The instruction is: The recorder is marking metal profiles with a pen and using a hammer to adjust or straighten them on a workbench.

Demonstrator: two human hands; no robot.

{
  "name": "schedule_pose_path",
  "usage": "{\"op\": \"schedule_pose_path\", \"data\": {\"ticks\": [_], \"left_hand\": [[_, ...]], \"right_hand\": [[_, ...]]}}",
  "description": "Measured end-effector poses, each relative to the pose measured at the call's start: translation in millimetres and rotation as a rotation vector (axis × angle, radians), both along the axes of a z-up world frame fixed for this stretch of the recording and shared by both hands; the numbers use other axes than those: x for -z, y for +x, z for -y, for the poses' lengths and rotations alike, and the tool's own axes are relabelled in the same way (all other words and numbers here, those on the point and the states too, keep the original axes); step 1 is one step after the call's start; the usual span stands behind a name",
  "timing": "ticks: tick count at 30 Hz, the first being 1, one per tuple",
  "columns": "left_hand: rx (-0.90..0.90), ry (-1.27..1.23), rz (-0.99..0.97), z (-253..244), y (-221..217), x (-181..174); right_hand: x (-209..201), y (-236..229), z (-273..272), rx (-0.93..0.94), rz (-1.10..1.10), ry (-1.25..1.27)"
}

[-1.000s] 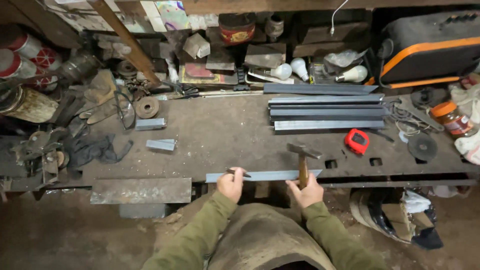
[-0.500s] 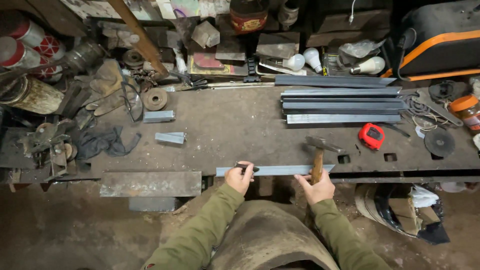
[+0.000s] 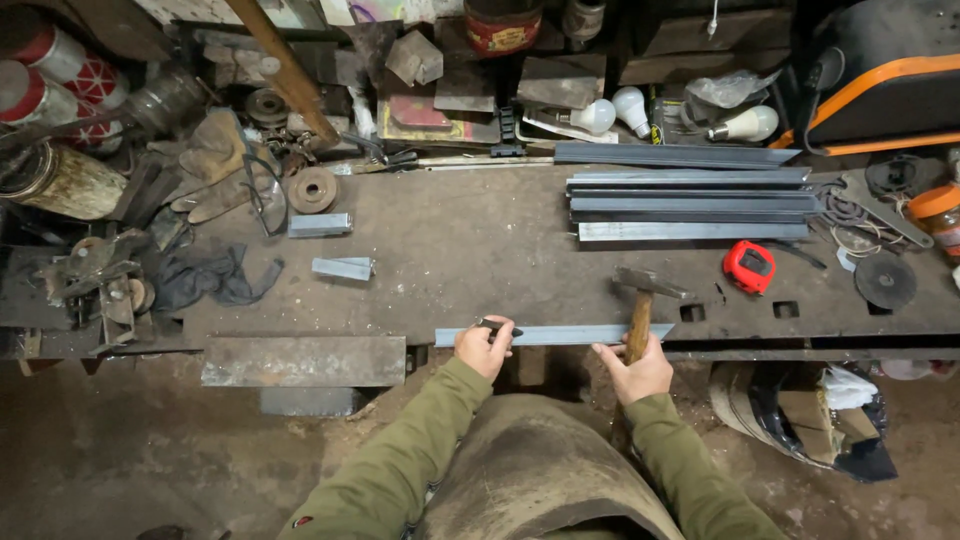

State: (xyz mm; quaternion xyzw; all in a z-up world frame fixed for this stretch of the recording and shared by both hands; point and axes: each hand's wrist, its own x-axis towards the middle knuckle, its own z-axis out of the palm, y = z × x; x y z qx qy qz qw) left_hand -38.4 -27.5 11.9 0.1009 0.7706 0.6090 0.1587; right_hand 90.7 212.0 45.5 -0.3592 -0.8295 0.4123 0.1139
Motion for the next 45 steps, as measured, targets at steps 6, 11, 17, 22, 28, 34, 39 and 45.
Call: {"op": "schedule_pose_path", "data": {"ticks": [6,11,17,22,28,34,39,45], "left_hand": [[-0.001,-0.001,0.001,0.0,0.7,-8.3],[-0.009,-0.115,-0.367,-4.3,8.5,14.2],[0.12,-0.298,-0.864,-6.9,9.2,6.6],[0.042,-0.293,-0.737,-15.3,15.2,-0.5],[0.056,-0.261,-0.826,-15.5,16.8,24.9],[0.039,-0.347,-0.846,-20.6,17.9,27.6],[0.002,-0.291,-0.86,-19.1,13.9,16.0],[-0.007,-0.198,-0.81,-17.2,10.2,19.9]], "right_hand": [[-12.3,-2.3,2.6,-0.004,0.054,-0.014],[-8.8,1.2,2.0,-0.022,0.036,0.038],[-73.9,17.5,2.0,-0.22,0.048,0.088],[-141.5,18.2,15.3,-0.652,0.076,0.365],[-146.8,12.4,23.8,-0.84,0.195,0.499],[-217.9,16.5,33.1,-0.799,-0.288,0.381],[-107.5,22.6,27.0,-0.734,0.137,0.397],[-70.8,24.5,20.6,-0.419,-0.161,0.277]]}}
